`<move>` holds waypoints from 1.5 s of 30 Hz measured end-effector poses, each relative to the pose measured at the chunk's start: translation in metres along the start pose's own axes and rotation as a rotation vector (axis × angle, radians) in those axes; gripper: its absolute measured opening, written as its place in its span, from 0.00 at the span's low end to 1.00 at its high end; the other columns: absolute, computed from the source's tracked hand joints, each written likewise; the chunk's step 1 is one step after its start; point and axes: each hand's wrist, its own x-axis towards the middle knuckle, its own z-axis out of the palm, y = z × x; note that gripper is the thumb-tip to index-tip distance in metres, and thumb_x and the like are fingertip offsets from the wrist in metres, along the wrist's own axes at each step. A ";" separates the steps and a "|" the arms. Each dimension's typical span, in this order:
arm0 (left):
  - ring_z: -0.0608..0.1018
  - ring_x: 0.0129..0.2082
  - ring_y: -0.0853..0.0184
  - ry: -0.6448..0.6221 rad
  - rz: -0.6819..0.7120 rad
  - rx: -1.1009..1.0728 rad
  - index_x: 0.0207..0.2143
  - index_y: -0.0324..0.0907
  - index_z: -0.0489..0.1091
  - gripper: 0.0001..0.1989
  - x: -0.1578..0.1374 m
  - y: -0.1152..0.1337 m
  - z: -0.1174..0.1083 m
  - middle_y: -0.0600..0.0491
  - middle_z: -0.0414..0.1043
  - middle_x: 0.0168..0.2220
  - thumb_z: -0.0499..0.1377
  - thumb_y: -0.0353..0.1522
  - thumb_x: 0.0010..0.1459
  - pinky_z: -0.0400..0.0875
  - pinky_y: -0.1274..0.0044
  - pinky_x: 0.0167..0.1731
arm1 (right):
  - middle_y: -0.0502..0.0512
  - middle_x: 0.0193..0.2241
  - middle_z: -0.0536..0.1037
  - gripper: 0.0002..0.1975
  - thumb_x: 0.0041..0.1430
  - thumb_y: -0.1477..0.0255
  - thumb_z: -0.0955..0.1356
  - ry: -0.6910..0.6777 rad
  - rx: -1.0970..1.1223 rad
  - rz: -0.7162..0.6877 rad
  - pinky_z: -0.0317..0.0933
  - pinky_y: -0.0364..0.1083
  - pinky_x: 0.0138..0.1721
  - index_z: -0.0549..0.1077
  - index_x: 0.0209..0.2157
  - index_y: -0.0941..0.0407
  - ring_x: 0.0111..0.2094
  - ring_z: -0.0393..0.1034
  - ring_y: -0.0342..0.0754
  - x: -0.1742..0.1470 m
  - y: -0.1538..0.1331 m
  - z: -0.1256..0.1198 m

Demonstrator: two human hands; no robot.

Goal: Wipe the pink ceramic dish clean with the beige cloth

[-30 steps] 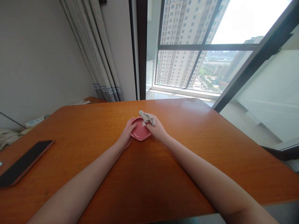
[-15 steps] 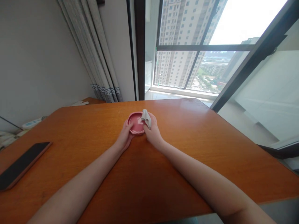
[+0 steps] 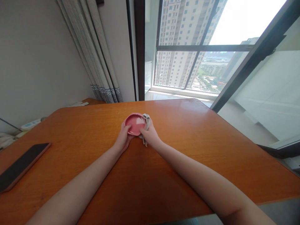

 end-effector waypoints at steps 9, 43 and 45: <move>0.72 0.47 0.60 -0.111 0.026 0.276 0.50 0.45 0.65 0.23 0.005 -0.001 -0.005 0.49 0.70 0.48 0.61 0.35 0.49 0.67 0.66 0.49 | 0.50 0.44 0.75 0.23 0.45 0.79 0.60 -0.116 -0.122 -0.088 0.56 0.52 0.56 0.71 0.44 0.52 0.49 0.67 0.50 0.030 -0.004 -0.035; 0.73 0.43 0.65 0.052 0.111 0.038 0.46 0.46 0.64 0.17 0.000 -0.001 0.002 0.53 0.70 0.44 0.59 0.35 0.52 0.70 0.73 0.43 | 0.56 0.56 0.64 0.35 0.45 0.79 0.63 0.013 -0.048 -0.117 0.50 0.52 0.60 0.59 0.58 0.55 0.57 0.58 0.51 0.003 -0.011 -0.007; 0.73 0.43 0.65 0.049 0.139 0.075 0.45 0.45 0.64 0.18 0.002 -0.001 -0.001 0.53 0.71 0.42 0.60 0.36 0.51 0.69 0.73 0.44 | 0.53 0.53 0.68 0.31 0.44 0.79 0.61 -0.018 -0.059 -0.157 0.51 0.52 0.60 0.64 0.54 0.54 0.55 0.60 0.51 0.011 -0.010 -0.016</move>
